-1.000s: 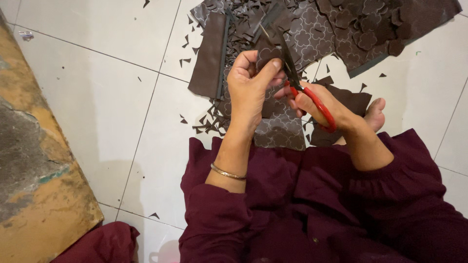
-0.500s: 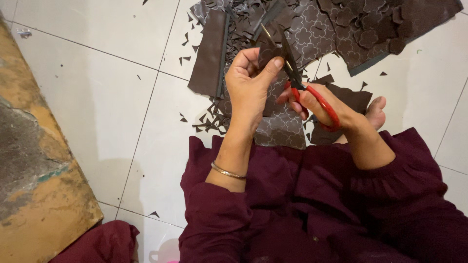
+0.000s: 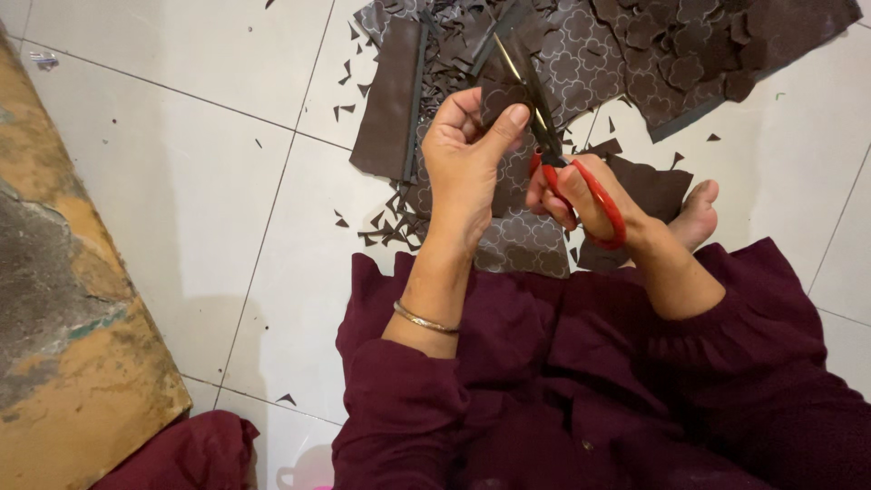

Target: The person sits on the floor and uses red-handled scissors to cut flower-shaped pieces from a brown patterned fabric. The person holds the fabric with the left hand and cuts with the right, repeatedly trimming shapes and dropping the cut pieces onto the floor.

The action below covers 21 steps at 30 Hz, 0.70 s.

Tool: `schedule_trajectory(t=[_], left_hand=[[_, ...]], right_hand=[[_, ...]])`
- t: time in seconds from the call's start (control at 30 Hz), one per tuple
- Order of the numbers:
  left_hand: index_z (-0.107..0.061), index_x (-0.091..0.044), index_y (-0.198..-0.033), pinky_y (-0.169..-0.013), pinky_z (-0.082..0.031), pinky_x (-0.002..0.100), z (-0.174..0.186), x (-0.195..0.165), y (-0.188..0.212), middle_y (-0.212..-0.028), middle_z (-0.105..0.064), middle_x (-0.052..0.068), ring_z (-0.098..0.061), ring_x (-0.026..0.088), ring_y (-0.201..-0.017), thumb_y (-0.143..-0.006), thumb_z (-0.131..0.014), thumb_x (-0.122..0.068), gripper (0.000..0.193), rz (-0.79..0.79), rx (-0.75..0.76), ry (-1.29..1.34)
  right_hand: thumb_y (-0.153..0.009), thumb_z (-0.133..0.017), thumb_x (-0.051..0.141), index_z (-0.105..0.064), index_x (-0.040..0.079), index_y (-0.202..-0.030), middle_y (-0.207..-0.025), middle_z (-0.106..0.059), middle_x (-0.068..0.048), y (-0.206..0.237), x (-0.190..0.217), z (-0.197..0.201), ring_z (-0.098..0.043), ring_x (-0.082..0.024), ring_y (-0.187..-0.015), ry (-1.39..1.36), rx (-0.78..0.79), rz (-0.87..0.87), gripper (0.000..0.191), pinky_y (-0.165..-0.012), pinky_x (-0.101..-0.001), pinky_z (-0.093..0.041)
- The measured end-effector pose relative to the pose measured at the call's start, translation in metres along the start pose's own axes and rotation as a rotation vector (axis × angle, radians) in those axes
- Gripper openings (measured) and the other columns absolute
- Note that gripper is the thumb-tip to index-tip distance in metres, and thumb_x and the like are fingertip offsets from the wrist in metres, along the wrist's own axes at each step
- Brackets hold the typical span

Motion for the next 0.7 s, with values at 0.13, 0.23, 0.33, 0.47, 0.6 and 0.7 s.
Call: schedule_trajectory(t=[0.13,0.23,0.33,0.47,0.6,0.7], left_hand=[[-0.066,-0.002,-0.110,-0.075,-0.058,0.024,0.001,-0.001,-0.001,-0.096,-0.074,0.004,-0.069,0.009,-0.084,-0.090,-0.081,-0.005,0.025,-0.010,0.005,0.003],[-0.067,-0.002,-0.109,-0.074,-0.058,0.024,0.001,-0.001,-0.001,-0.095,-0.073,0.004,-0.068,0.009,-0.082,-0.090,-0.080,-0.006,0.024,0.004,0.008,-0.014],[-0.068,-0.003,-0.107,-0.073,-0.057,0.024,0.001,-0.003,-0.001,-0.094,-0.071,0.002,-0.067,0.008,-0.081,-0.092,-0.079,-0.009,0.019,0.035,0.042,-0.031],[-0.069,-0.004,-0.102,-0.070,-0.058,0.023,0.002,-0.004,-0.001,-0.090,-0.068,0.000,-0.066,0.008,-0.076,-0.094,-0.076,-0.013,0.014,0.119,0.052,-0.038],[-0.071,-0.003,-0.099,-0.069,-0.060,0.024,0.000,-0.007,-0.001,-0.087,-0.069,0.000,-0.068,0.008,-0.075,-0.095,-0.074,-0.014,0.012,0.129,0.092,-0.082],[-0.072,-0.002,-0.094,-0.068,-0.060,0.023,0.000,-0.012,0.001,-0.082,-0.070,0.000,-0.067,0.006,-0.073,-0.096,-0.076,-0.015,0.014,0.065,0.089,-0.198]], right_hand=[[-0.096,-0.032,0.079,-0.066,0.001,-0.082,-0.054,-0.049,0.000,0.000,-0.008,0.003,-0.050,-0.011,-0.047,-0.003,-0.015,-0.044,0.086,-0.047,-0.0275,-0.044],[-0.100,-0.032,0.072,-0.065,-0.001,-0.081,-0.053,-0.050,-0.002,0.000,-0.012,0.005,-0.057,-0.013,-0.057,-0.043,-0.049,-0.074,0.082,-0.051,-0.0294,-0.047],[-0.106,-0.035,0.064,-0.062,-0.002,-0.099,-0.070,-0.057,-0.003,-0.002,-0.006,0.013,-0.065,-0.014,-0.079,0.023,-0.037,-0.008,0.072,-0.062,-0.0299,-0.052],[-0.104,-0.042,0.059,-0.061,0.000,-0.134,-0.093,-0.060,-0.004,0.000,0.000,0.019,-0.056,-0.015,-0.082,0.046,0.047,-0.017,0.070,-0.075,-0.0308,-0.049],[-0.102,-0.045,0.066,-0.060,0.003,-0.138,-0.093,-0.059,-0.002,0.003,0.010,0.018,-0.056,-0.014,-0.081,0.101,0.093,0.067,0.074,-0.073,-0.0305,-0.051],[-0.097,-0.044,0.073,-0.061,0.003,-0.133,-0.090,-0.058,-0.003,0.001,0.012,0.015,-0.057,-0.014,-0.079,0.157,0.088,0.046,0.081,-0.071,-0.0302,-0.051]])
Point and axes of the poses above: each hand's wrist, its own y-axis away from the middle knuckle, its own z-axis out of the back of the hand, x = y × z, the point moved 5 cm from there along -y, towards the middle knuckle
